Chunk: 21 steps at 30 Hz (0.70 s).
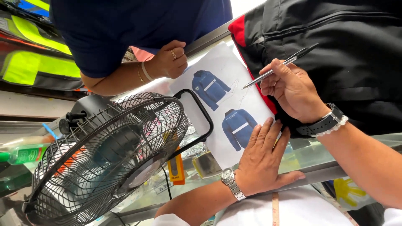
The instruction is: A person is inspecting a black jacket and marking a design diagram on a piece of paper with a pen while discussing with another person at a service counter.
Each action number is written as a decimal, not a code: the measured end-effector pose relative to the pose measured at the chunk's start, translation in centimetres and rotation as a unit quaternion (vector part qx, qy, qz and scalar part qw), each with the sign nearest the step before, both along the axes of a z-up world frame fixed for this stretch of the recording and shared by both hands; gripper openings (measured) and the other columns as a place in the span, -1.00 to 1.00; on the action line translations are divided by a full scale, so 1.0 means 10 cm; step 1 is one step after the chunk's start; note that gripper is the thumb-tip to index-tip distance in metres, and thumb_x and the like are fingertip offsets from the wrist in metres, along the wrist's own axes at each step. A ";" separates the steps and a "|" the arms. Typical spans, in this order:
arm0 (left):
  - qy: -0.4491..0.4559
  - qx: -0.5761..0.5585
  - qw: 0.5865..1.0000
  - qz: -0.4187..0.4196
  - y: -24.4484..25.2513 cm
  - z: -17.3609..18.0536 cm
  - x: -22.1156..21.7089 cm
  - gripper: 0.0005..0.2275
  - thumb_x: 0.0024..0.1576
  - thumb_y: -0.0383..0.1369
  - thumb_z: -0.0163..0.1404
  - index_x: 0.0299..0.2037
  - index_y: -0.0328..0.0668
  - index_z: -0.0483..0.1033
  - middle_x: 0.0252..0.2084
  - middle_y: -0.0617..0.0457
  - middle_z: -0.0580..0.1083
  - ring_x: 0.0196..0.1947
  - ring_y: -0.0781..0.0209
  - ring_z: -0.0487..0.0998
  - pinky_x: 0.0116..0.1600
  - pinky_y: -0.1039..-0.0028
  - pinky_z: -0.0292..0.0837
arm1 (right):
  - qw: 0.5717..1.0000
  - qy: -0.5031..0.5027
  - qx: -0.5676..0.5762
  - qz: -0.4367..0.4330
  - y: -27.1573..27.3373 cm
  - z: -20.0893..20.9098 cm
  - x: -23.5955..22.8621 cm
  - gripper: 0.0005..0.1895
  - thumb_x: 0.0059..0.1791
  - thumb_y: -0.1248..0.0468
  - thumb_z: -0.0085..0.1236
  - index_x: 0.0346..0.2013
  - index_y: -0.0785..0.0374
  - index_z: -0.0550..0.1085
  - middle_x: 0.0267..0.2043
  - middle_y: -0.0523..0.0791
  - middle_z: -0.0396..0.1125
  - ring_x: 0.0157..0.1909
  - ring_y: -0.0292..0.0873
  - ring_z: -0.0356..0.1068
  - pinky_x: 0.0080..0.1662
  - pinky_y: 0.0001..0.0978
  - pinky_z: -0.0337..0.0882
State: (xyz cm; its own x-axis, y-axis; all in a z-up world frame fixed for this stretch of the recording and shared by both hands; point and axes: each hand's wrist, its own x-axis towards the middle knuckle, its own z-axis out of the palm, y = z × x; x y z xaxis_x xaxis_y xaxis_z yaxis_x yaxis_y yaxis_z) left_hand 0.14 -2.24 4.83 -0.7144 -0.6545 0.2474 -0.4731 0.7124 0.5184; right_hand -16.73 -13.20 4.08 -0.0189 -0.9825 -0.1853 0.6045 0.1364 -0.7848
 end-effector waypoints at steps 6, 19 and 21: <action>-0.002 -0.014 1.000 0.004 0.00 0.00 0.00 -0.22 0.14 0.15 -0.21 0.33 -0.50 0.26 0.39 -0.42 0.24 0.51 -0.39 0.13 0.54 -0.16 0.02 | 1.000 0.022 0.001 0.004 0.01 0.01 0.00 -0.60 0.18 0.01 -0.02 -0.19 0.28 0.56 -0.48 -0.09 0.42 -0.41 -0.21 0.42 -0.19 -0.50 0.45; 0.010 -0.013 1.000 -0.001 -0.02 0.01 0.01 -0.22 0.14 0.15 -0.22 0.32 -0.50 0.26 0.37 -0.42 0.25 0.49 -0.43 0.16 0.49 -0.18 0.07 | 1.000 0.014 0.011 0.001 0.01 0.02 0.00 -0.81 0.14 0.24 0.03 -0.15 0.29 0.55 -0.42 -0.12 0.43 -0.28 -0.26 0.49 -0.12 -0.47 0.50; 0.008 -0.012 1.000 -0.004 -0.02 0.01 0.02 -0.23 0.15 0.14 -0.21 0.32 -0.51 0.26 0.37 -0.42 0.24 0.49 -0.44 0.16 0.49 -0.19 0.07 | 1.000 0.009 0.009 0.005 0.01 0.02 0.00 -0.81 0.13 0.26 0.03 -0.14 0.30 0.55 -0.43 -0.10 0.44 -0.27 -0.24 0.49 -0.11 -0.47 0.49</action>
